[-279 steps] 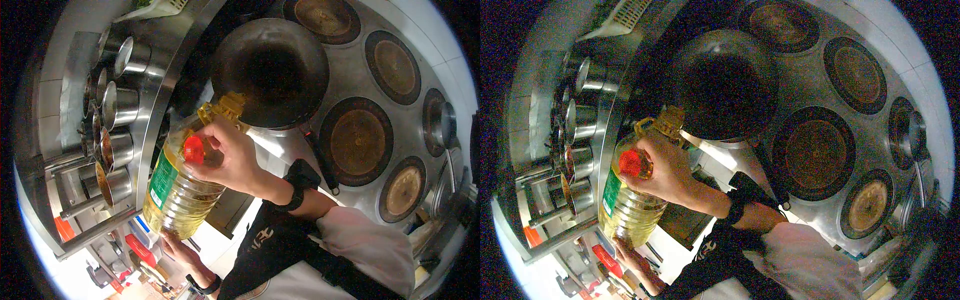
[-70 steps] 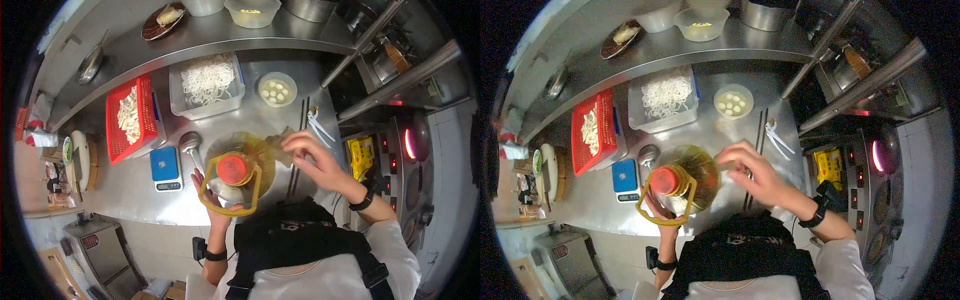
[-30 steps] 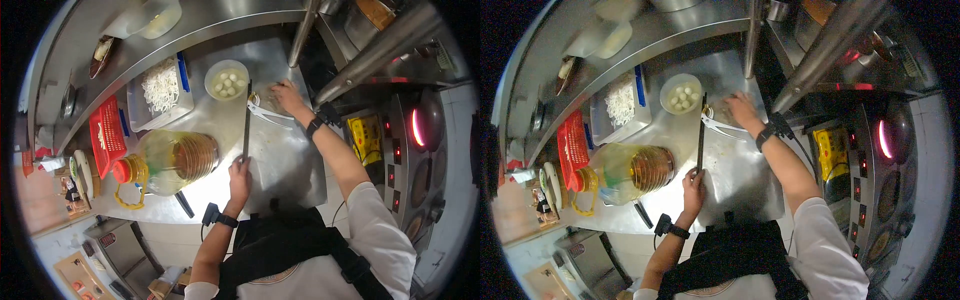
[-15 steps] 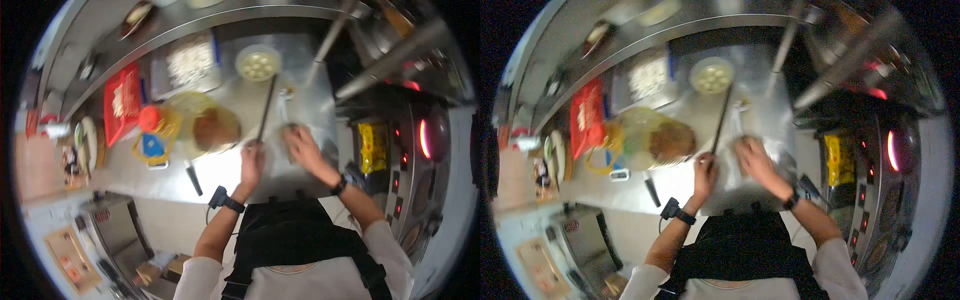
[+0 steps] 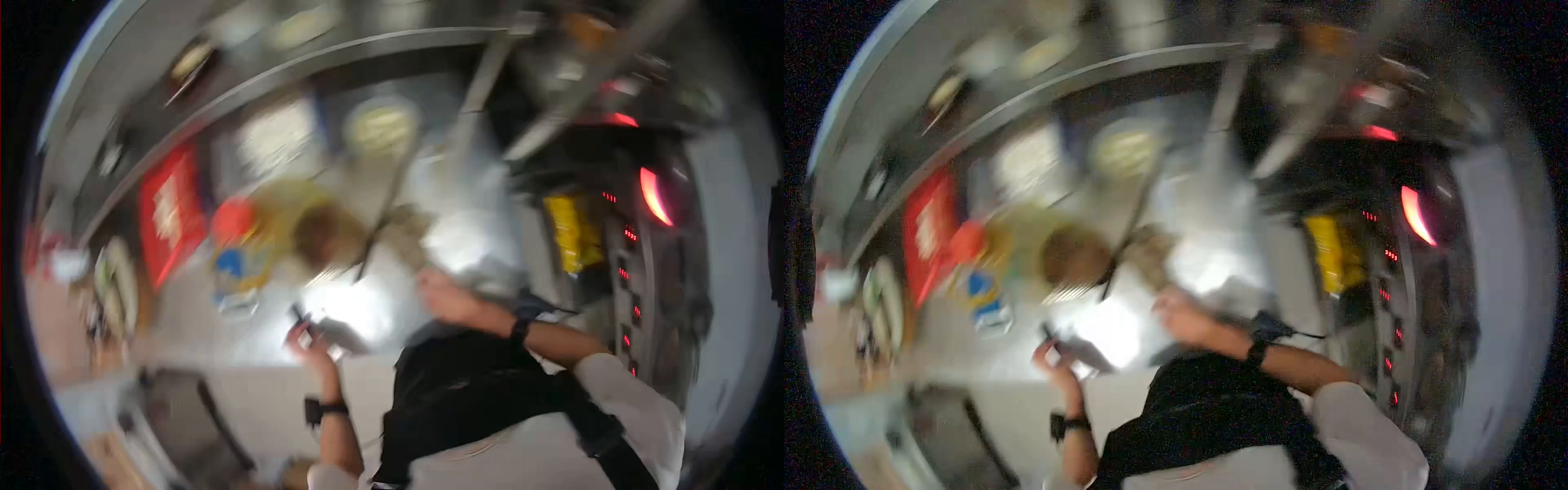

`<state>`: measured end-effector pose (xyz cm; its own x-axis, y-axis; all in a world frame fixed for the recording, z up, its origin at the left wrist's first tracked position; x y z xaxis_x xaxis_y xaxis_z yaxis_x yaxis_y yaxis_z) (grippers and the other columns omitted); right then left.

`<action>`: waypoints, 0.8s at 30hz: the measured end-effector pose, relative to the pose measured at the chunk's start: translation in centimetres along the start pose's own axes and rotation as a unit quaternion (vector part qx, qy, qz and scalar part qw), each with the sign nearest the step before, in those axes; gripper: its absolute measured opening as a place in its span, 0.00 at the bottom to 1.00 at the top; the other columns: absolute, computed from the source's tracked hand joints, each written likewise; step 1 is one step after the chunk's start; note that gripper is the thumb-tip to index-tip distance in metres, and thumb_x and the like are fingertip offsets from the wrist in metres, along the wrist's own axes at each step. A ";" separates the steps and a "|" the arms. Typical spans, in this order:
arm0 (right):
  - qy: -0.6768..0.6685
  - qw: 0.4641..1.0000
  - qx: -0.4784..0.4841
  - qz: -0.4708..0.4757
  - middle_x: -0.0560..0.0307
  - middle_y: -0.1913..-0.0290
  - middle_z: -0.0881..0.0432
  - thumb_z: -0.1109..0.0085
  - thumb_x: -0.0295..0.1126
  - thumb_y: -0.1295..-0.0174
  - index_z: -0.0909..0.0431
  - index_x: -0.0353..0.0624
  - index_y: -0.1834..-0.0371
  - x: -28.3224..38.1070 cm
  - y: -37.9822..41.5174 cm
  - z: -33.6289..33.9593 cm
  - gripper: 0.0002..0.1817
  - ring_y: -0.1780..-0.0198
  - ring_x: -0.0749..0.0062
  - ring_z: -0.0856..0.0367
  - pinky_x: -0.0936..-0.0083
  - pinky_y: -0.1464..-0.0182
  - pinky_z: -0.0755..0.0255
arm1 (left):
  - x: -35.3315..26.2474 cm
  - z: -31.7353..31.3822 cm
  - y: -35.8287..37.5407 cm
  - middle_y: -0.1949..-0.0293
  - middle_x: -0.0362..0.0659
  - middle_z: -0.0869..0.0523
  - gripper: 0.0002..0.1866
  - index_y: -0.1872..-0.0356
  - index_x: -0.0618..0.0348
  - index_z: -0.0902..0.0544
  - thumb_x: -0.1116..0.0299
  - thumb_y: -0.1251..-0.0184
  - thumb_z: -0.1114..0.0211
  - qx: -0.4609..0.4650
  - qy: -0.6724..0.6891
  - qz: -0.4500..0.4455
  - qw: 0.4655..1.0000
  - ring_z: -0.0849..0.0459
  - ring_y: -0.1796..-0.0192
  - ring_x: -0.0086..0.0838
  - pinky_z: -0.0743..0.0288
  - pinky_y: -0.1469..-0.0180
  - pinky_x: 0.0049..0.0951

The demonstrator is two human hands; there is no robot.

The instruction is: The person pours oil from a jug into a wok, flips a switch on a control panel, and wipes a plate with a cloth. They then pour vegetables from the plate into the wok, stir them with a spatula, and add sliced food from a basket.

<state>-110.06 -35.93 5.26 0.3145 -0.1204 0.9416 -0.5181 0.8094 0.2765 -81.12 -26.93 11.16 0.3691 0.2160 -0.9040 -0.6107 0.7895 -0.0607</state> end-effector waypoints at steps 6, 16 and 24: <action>0.180 0.958 -0.220 -0.036 0.51 0.55 0.32 0.51 0.27 0.46 0.28 0.42 0.58 -0.7 15.2 11.0 0.11 0.51 0.59 0.31 0.69 0.47 0.35 | -1.2 -5.3 3.7 0.58 0.51 0.29 0.13 0.61 0.65 0.29 0.83 0.51 0.51 0.080 -0.143 -0.179 0.970 0.29 0.54 0.40 0.34 0.58 0.32; 0.490 0.588 -0.595 -0.244 0.46 0.49 0.33 0.39 0.24 0.59 0.33 0.39 0.51 -1.9 44.7 43.5 0.27 0.48 0.50 0.34 0.62 0.46 0.38 | -12.7 -20.6 17.6 0.64 0.46 0.27 0.16 0.70 0.60 0.25 0.90 0.58 0.54 0.320 -0.018 -0.218 0.922 0.26 0.59 0.33 0.32 0.70 0.22; -0.327 0.839 -0.372 -0.227 0.64 0.84 0.30 0.45 0.34 0.44 0.29 0.41 0.67 -16.4 52.1 56.8 0.09 0.85 0.78 0.31 0.80 0.82 0.35 | -21.0 -35.8 32.9 0.63 0.46 0.24 0.12 0.69 0.60 0.24 0.86 0.50 0.52 0.427 -0.001 -0.109 0.898 0.25 0.58 0.30 0.31 0.65 0.22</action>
<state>-187.39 -24.46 15.15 -0.2833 -0.6067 0.7427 0.2525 0.6999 0.6681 -134.04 -26.08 12.94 0.4161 0.0022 -0.9093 0.2362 0.9654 0.1104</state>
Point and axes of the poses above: each hand's wrist, its own y-axis away from the middle knuckle, its own z-axis out of the back of the hand, x = y × z, the point moved 5 cm from there along -y, towards the middle knuckle
